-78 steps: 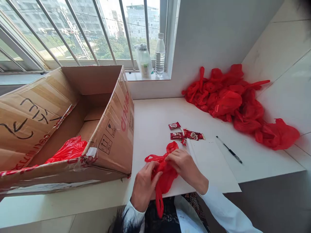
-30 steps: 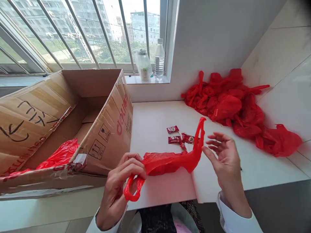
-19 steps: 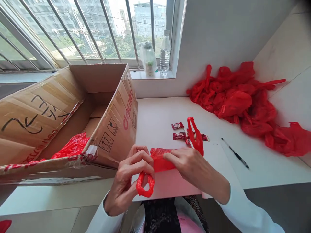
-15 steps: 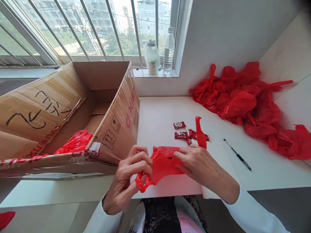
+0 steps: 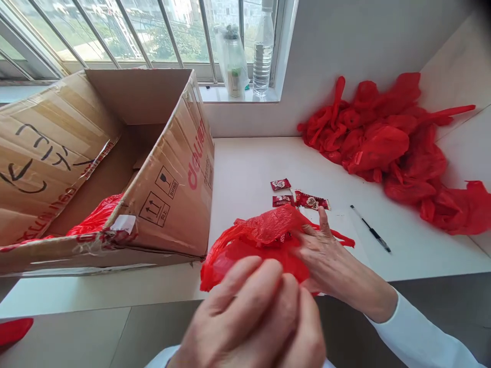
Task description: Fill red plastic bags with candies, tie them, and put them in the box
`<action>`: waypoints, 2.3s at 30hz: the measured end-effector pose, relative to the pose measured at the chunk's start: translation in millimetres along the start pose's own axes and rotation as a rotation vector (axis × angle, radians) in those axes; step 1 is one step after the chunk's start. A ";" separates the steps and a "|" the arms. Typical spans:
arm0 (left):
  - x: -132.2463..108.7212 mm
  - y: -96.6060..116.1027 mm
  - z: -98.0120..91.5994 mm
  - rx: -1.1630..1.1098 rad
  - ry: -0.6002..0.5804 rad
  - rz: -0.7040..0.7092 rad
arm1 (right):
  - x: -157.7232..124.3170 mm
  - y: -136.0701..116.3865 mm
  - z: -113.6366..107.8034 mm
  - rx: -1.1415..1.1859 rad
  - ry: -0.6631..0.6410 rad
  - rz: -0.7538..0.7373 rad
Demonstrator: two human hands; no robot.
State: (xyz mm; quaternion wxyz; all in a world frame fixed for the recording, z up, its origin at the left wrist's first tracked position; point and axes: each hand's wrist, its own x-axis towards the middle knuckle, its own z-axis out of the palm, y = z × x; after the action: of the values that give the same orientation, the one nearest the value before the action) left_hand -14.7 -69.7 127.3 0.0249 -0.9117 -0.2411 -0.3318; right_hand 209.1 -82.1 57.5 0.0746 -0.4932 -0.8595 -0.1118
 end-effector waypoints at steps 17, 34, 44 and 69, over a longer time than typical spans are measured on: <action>-28.0 -52.1 63.2 0.242 -0.779 -0.304 | -11.7 45.9 12.3 0.033 -0.219 0.198; -36.9 -59.8 96.0 0.202 -0.579 -0.500 | 20.4 20.3 69.7 0.135 -0.260 0.196; -39.7 -46.3 105.4 0.299 -0.650 -0.589 | 0.7 12.7 47.9 0.216 -0.297 0.081; -43.4 -61.3 119.0 0.220 -0.384 -0.476 | 10.9 11.3 54.7 0.107 -0.208 0.154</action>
State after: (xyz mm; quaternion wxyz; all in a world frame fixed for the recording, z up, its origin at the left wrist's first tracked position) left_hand -0.9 -9.5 0.8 -0.0007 -0.8675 -0.4822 -0.1223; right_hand 212.5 -53.0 8.8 0.0195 -0.5618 -0.8270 -0.0080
